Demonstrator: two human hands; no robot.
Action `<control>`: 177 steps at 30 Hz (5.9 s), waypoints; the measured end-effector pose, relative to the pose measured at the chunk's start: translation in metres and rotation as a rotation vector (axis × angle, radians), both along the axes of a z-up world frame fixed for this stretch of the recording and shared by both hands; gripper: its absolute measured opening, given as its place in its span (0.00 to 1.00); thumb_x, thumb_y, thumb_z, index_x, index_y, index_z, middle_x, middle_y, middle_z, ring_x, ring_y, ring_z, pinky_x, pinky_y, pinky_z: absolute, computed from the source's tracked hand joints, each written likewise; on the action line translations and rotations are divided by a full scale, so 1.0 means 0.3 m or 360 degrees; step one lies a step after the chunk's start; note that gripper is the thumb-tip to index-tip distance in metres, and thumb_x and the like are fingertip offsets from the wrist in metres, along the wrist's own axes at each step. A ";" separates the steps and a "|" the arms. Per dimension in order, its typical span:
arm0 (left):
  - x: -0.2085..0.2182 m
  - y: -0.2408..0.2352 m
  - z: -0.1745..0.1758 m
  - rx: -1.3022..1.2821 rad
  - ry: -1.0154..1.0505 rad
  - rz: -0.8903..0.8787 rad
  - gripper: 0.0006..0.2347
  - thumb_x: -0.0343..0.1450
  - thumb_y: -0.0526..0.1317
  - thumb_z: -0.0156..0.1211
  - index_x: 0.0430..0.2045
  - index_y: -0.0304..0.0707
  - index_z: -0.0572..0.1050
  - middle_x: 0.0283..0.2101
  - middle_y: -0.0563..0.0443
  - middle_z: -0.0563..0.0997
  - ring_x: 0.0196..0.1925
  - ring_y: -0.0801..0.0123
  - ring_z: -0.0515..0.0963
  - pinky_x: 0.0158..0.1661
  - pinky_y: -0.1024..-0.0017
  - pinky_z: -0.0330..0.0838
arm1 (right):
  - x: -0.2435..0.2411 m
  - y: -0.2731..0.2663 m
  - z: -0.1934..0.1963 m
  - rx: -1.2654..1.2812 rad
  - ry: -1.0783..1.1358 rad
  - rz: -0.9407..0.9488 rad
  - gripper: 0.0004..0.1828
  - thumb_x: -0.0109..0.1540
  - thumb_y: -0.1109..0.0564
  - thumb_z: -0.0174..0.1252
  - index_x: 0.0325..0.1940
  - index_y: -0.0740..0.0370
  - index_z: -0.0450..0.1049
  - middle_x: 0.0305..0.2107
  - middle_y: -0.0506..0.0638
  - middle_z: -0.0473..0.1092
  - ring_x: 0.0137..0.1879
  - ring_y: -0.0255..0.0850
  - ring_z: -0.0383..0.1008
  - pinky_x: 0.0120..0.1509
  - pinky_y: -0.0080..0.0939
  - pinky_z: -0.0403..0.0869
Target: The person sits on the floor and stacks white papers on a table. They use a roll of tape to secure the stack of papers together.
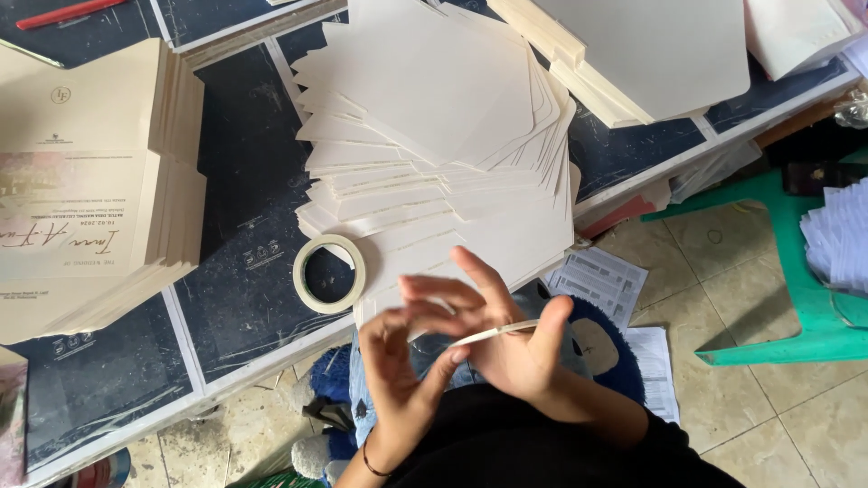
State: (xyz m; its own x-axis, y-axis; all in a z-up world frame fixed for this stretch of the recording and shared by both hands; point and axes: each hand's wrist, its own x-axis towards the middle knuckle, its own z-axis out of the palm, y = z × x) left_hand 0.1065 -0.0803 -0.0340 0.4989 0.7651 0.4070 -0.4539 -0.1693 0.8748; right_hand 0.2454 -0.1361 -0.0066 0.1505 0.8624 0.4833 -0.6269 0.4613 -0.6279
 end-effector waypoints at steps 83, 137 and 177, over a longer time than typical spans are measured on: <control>0.051 0.214 -0.109 0.0545 0.1554 0.0381 0.34 0.69 0.29 0.73 0.72 0.40 0.64 0.62 0.45 0.67 0.59 0.51 0.63 0.53 0.59 0.57 | 0.213 0.050 -0.171 -0.0910 -0.2231 -0.1082 0.05 0.59 0.59 0.74 0.34 0.56 0.82 0.56 0.45 0.72 0.60 0.50 0.74 0.62 0.49 0.72; 0.124 0.177 -0.169 0.1858 0.1542 0.0492 0.23 0.71 0.30 0.63 0.65 0.38 0.76 0.60 0.43 0.80 0.57 0.56 0.74 0.51 0.60 0.67 | 0.278 0.059 -0.241 -0.0473 -0.2352 -0.1515 0.09 0.63 0.69 0.72 0.43 0.62 0.79 0.62 0.53 0.68 0.55 0.49 0.83 0.60 0.48 0.81; -0.117 0.148 -0.115 0.0789 0.1710 0.0648 0.37 0.66 0.37 0.81 0.74 0.53 0.72 0.61 0.45 0.70 0.54 0.51 0.63 0.50 0.54 0.60 | 0.238 -0.025 -0.189 -0.0884 -0.2131 -0.1413 0.11 0.59 0.66 0.79 0.34 0.66 0.80 0.61 0.55 0.70 0.59 0.54 0.80 0.63 0.49 0.78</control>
State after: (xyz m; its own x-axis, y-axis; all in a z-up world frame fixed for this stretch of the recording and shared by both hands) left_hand 0.0714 -0.0359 -0.0684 0.5205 0.8225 0.2292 0.6117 -0.5465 0.5719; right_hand 0.3166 -0.1437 -0.0634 0.4116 0.8398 0.3539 0.7475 -0.0889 -0.6583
